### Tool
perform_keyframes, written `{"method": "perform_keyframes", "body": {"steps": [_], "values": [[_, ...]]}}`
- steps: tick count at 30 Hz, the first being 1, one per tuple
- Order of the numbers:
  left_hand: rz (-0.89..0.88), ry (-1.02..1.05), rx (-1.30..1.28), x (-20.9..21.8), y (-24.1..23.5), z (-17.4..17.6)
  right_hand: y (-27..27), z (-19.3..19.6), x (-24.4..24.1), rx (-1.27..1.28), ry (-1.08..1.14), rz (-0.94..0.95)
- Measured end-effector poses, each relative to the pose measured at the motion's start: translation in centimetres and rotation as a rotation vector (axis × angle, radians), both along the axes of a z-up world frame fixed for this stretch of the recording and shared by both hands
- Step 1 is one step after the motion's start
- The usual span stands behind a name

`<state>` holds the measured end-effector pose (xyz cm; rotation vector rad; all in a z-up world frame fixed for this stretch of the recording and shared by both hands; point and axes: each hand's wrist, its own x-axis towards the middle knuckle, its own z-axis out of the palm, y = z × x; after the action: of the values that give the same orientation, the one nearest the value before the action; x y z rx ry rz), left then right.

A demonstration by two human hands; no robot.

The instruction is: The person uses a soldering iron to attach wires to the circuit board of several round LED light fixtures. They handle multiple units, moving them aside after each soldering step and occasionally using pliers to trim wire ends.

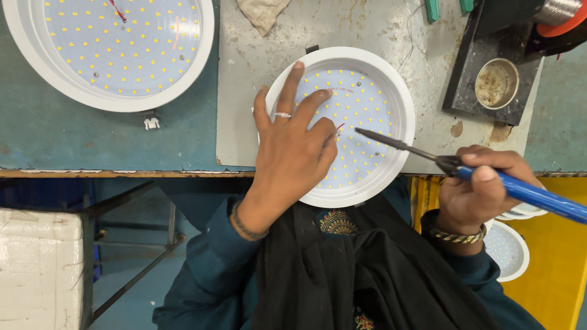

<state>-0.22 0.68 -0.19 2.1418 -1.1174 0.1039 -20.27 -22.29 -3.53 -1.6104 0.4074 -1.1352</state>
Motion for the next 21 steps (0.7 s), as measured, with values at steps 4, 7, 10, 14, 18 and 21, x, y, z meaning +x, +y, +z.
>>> {"method": "perform_keyframes", "body": {"steps": [4,7,10,14,18,21], "values": [[0.333,0.138,-0.116,-0.8,2.7,3.0,-1.1,0.3,-0.5,0.029,-0.012,-0.074],[0.599,0.782,0.389,-1.3,4.6,4.5,-1.2,0.4,-0.1,0.095,-0.057,-0.05],[0.442,0.722,0.225,-2.4,4.6,3.9,-0.7,0.0,1.0,0.075,-0.07,-0.02],[0.263,0.431,-0.171,-2.0,4.4,3.5,0.0,-0.5,1.5,0.067,-0.136,0.096],[-0.103,0.223,-0.176,4.4,4.8,5.8,0.8,-0.2,1.7,-0.002,-0.144,0.231],[-0.424,0.222,-0.155,10.4,0.4,5.9,2.1,0.6,3.2,-0.064,-0.065,0.374]]}}
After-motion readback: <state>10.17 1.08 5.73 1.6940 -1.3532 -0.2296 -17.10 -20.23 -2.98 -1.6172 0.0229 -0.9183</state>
